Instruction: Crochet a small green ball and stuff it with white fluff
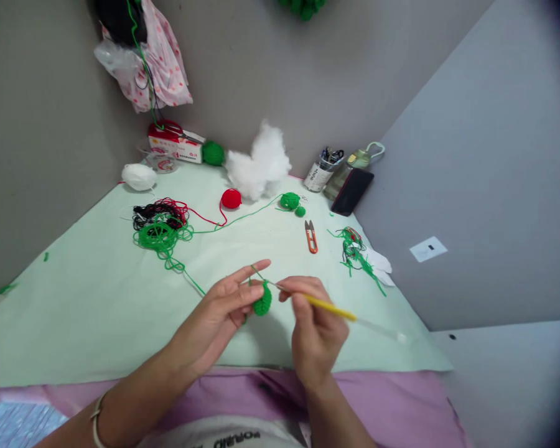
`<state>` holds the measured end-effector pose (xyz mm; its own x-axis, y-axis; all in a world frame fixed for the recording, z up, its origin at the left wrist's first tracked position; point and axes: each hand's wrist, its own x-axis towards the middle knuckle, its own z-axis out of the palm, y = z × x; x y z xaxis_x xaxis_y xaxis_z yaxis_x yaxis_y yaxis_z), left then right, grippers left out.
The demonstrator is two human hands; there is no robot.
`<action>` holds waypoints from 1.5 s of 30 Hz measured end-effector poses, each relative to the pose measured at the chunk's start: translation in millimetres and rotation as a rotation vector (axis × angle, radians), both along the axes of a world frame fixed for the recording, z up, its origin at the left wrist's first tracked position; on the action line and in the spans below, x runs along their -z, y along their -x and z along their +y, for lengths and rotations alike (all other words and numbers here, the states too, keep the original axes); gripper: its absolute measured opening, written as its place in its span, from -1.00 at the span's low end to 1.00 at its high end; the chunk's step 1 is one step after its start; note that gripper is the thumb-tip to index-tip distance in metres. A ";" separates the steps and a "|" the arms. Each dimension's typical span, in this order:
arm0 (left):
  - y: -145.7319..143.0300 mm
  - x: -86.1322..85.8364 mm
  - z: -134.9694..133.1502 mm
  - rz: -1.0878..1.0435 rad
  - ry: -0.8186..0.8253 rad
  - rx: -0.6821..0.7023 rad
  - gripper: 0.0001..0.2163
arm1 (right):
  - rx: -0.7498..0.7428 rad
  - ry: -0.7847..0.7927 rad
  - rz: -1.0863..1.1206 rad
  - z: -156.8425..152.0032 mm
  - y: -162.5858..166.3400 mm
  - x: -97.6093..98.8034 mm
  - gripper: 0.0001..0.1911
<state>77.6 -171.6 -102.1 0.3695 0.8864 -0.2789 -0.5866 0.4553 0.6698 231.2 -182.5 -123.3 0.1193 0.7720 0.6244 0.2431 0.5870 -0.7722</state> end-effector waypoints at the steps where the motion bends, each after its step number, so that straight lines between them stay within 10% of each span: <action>1: 1.4 -0.7 0.9 0.007 -0.013 -0.007 -0.55 | -0.052 0.069 0.119 2.1 -0.8 -3.1 -0.78; 15: 5.0 4.3 -4.6 0.300 -0.294 -0.047 -0.43 | -0.315 0.392 0.509 12.3 -1.2 -9.3 -0.84; 34: 7.2 6.2 -2.5 0.439 -0.360 -0.117 -0.53 | -0.262 0.149 0.163 0.9 -6.7 -14.7 -0.78; 45: 10.5 0.1 -4.5 0.368 -0.341 -0.056 -0.61 | -0.323 0.310 0.465 6.1 -4.2 -13.5 -0.79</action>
<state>67.0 -176.1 -102.3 0.2509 0.9653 -0.0725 -0.3007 0.1489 0.9420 235.4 -176.4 -109.8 0.0549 0.9506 0.3054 -0.3099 0.3070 -0.8998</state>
